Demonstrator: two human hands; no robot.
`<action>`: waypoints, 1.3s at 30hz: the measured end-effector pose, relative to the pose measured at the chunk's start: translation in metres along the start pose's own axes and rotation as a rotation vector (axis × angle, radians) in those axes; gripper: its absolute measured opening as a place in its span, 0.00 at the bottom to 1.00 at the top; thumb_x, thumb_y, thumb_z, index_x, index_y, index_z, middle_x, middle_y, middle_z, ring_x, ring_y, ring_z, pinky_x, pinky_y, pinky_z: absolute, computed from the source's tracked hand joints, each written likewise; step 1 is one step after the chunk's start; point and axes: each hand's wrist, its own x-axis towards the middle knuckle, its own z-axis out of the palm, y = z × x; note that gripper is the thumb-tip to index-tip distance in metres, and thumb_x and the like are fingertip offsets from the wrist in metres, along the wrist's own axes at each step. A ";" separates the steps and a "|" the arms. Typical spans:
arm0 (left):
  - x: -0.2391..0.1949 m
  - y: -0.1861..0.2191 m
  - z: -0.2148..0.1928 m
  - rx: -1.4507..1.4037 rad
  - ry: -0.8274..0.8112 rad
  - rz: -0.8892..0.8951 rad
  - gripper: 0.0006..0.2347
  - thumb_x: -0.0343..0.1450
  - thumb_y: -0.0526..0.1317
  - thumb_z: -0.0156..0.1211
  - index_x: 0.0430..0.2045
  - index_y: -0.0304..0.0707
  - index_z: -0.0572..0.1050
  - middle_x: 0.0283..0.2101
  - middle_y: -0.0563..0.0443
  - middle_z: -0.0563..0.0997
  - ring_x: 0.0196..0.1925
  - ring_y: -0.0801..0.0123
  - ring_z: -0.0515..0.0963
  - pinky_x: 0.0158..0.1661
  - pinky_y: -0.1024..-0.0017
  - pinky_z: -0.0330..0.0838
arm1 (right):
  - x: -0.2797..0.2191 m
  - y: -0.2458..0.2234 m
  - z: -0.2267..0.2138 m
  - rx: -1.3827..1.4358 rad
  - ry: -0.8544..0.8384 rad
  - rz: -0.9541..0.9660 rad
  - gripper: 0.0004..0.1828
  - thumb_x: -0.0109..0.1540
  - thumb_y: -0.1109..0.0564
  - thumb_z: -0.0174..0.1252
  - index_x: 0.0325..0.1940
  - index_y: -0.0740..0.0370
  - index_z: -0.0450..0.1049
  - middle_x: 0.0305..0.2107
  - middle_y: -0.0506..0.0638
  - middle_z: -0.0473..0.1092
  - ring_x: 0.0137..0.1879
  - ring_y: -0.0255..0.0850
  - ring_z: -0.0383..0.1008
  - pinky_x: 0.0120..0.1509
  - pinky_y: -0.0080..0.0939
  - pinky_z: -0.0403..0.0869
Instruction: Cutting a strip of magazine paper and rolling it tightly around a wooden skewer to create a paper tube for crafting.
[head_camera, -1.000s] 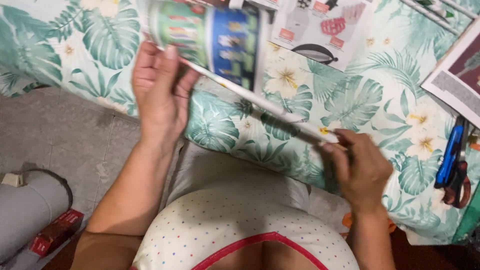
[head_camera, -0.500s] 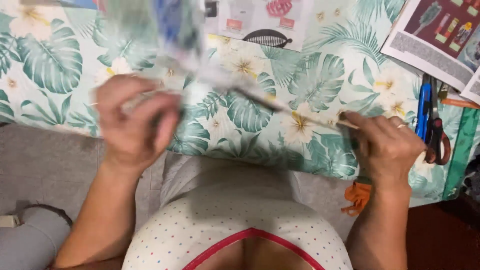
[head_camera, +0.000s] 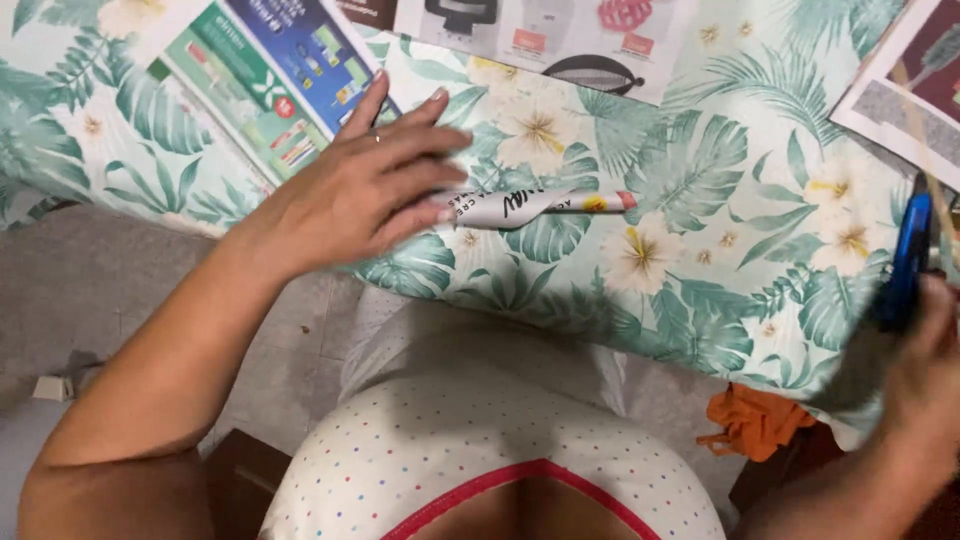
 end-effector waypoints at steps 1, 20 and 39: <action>0.000 0.001 0.003 0.011 -0.039 -0.009 0.14 0.72 0.47 0.46 0.40 0.37 0.73 0.53 0.41 0.71 0.64 0.44 0.60 0.61 0.44 0.30 | 0.008 -0.050 -0.019 0.297 -0.092 0.102 0.19 0.75 0.66 0.46 0.69 0.76 0.54 0.51 0.78 0.62 0.50 0.65 0.66 0.46 0.56 0.67; -0.006 0.024 0.002 0.027 0.151 -0.275 0.08 0.72 0.32 0.46 0.38 0.27 0.74 0.49 0.40 0.74 0.59 0.44 0.66 0.61 0.48 0.50 | 0.064 -0.260 -0.001 0.329 0.086 -0.893 0.12 0.59 0.63 0.61 0.46 0.63 0.69 0.43 0.57 0.68 0.47 0.49 0.71 0.56 0.50 0.57; 0.002 0.036 0.014 0.199 -0.046 -0.445 0.23 0.70 0.45 0.53 0.58 0.36 0.61 0.65 0.47 0.54 0.64 0.39 0.37 0.47 0.23 0.30 | -0.001 -0.273 0.008 0.564 -0.323 -0.934 0.14 0.60 0.66 0.51 0.50 0.65 0.66 0.43 0.57 0.66 0.43 0.50 0.68 0.46 0.47 0.68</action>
